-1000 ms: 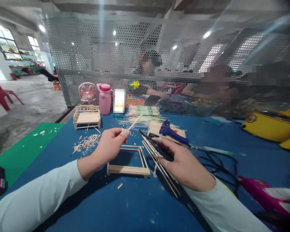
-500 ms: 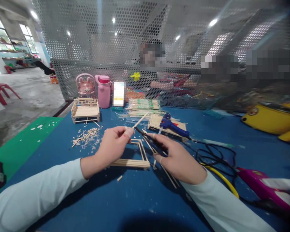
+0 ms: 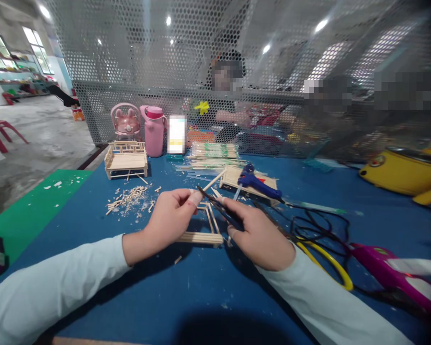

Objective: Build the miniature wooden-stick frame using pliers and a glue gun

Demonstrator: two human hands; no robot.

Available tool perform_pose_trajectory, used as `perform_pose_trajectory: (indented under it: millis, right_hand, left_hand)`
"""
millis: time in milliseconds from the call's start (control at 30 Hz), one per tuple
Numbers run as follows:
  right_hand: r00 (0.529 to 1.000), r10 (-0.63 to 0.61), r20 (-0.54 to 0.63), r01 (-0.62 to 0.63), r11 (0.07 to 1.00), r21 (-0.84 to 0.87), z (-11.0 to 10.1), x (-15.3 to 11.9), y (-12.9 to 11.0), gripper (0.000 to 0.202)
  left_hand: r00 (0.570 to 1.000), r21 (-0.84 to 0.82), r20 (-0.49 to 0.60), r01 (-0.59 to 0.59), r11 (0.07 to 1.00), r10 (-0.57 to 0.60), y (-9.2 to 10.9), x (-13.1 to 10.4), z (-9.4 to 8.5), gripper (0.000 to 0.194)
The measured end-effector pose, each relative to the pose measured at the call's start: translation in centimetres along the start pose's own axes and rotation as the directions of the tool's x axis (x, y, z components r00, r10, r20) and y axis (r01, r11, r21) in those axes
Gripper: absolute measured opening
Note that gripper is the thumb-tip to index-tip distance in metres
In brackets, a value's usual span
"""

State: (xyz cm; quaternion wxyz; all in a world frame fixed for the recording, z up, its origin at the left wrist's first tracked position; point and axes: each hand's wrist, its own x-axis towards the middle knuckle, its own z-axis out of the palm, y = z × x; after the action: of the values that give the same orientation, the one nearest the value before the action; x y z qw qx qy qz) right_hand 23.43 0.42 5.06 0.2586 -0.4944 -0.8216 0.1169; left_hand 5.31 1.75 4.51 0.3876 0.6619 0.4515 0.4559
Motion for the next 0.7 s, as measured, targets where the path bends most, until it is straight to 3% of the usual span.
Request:
perform_pose_trajectory:
  millis: [233,367,533,700]
  right_hand:
    - [1.000,-0.030,0.006,0.030,0.999,0.013,-0.2,0.1,0.1,0.051]
    - [0.999,-0.032,0.006,0.032,0.999,-0.009,0.0,-0.1,0.1,0.051]
    - [0.990,-0.074,-0.120,0.051,0.982,-0.184,1.7,-0.3,0.3,0.057]
    - [0.977,-0.051,-0.209,-0.058,0.873,-0.484,1.9,-0.4,-0.6,0.056]
  left_hand:
    - [0.993,0.001,0.116,-0.023,1.000,0.023,0.6,-0.2,-0.5,0.026]
    - [0.984,0.090,0.175,-0.033,0.995,0.016,0.7,-0.3,-0.6,0.039]
    - [0.991,0.190,0.133,-0.046,0.981,0.021,0.3,0.1,-0.7,0.046]
    - [0.975,0.214,0.165,0.109,0.971,-0.146,1.0,0.4,-0.8,0.047]
